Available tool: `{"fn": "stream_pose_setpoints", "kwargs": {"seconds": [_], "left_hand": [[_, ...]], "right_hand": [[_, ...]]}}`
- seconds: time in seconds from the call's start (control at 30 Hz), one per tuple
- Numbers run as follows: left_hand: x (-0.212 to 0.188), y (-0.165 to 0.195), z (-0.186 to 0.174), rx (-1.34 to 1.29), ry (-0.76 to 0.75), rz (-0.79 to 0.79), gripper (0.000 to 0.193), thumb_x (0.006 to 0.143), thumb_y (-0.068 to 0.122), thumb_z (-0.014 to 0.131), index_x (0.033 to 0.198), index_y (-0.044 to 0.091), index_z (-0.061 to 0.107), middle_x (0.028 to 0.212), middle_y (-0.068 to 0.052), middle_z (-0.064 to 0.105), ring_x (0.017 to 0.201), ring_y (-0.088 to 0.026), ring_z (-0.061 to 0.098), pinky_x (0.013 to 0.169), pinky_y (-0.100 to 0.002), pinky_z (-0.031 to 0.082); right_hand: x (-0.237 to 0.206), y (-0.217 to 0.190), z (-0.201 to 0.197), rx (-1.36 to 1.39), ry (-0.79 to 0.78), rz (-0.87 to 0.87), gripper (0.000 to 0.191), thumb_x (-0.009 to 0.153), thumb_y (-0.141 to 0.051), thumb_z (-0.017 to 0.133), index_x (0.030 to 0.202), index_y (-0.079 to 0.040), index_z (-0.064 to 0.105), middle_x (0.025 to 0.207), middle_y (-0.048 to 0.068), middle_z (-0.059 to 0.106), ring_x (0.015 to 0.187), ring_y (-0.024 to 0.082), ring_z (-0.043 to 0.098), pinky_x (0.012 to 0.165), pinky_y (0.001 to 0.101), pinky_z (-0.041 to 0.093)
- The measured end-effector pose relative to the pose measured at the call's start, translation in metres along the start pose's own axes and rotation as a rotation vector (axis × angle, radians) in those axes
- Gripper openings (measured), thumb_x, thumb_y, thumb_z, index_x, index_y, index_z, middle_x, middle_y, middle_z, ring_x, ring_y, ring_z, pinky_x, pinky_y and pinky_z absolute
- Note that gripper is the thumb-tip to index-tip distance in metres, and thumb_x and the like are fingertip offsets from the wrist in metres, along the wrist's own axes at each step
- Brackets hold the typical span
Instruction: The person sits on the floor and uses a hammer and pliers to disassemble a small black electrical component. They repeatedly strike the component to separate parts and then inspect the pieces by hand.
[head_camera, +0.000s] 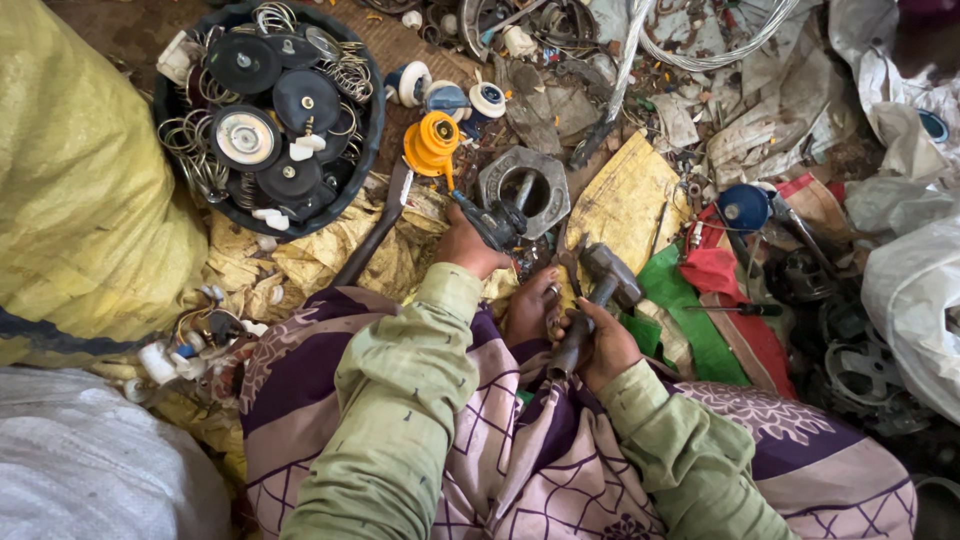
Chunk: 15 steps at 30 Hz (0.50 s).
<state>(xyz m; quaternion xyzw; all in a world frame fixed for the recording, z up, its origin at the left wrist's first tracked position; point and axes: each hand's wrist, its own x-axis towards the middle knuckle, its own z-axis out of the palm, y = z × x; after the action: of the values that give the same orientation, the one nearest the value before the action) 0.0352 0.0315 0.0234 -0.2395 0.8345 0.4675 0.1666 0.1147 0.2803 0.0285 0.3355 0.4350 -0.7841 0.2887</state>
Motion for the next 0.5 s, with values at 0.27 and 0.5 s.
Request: {"fn": "stream_pose_setpoints", "kwargs": {"seconds": [0.27,0.5], "left_hand": [[0.002,-0.002,0.004,0.028,0.008,0.006,0.132,0.053,0.027,0.100,0.150,-0.002,0.016,0.125,-0.031,0.063,0.115,-0.044,0.065,0.104,-0.042,0.051],[0.001,-0.007,0.006,0.021,0.034,0.018,0.127,0.051,0.026,0.101,0.146,-0.001,0.021,0.123,-0.030,0.065,0.114,-0.045,0.065,0.102,-0.044,0.052]], "right_hand": [[0.000,-0.003,0.003,0.035,0.056,-0.009,0.021,0.096,-0.032,0.058,0.100,-0.011,0.060,0.079,0.006,0.066,0.067,0.023,0.063,0.064,0.0391,0.052],[0.019,-0.021,-0.024,0.219,-0.090,0.086,0.025,0.096,-0.028,0.065,0.087,-0.007,0.055,0.068,0.001,0.055,0.056,0.013,0.054,0.054,0.0248,0.046]]}}
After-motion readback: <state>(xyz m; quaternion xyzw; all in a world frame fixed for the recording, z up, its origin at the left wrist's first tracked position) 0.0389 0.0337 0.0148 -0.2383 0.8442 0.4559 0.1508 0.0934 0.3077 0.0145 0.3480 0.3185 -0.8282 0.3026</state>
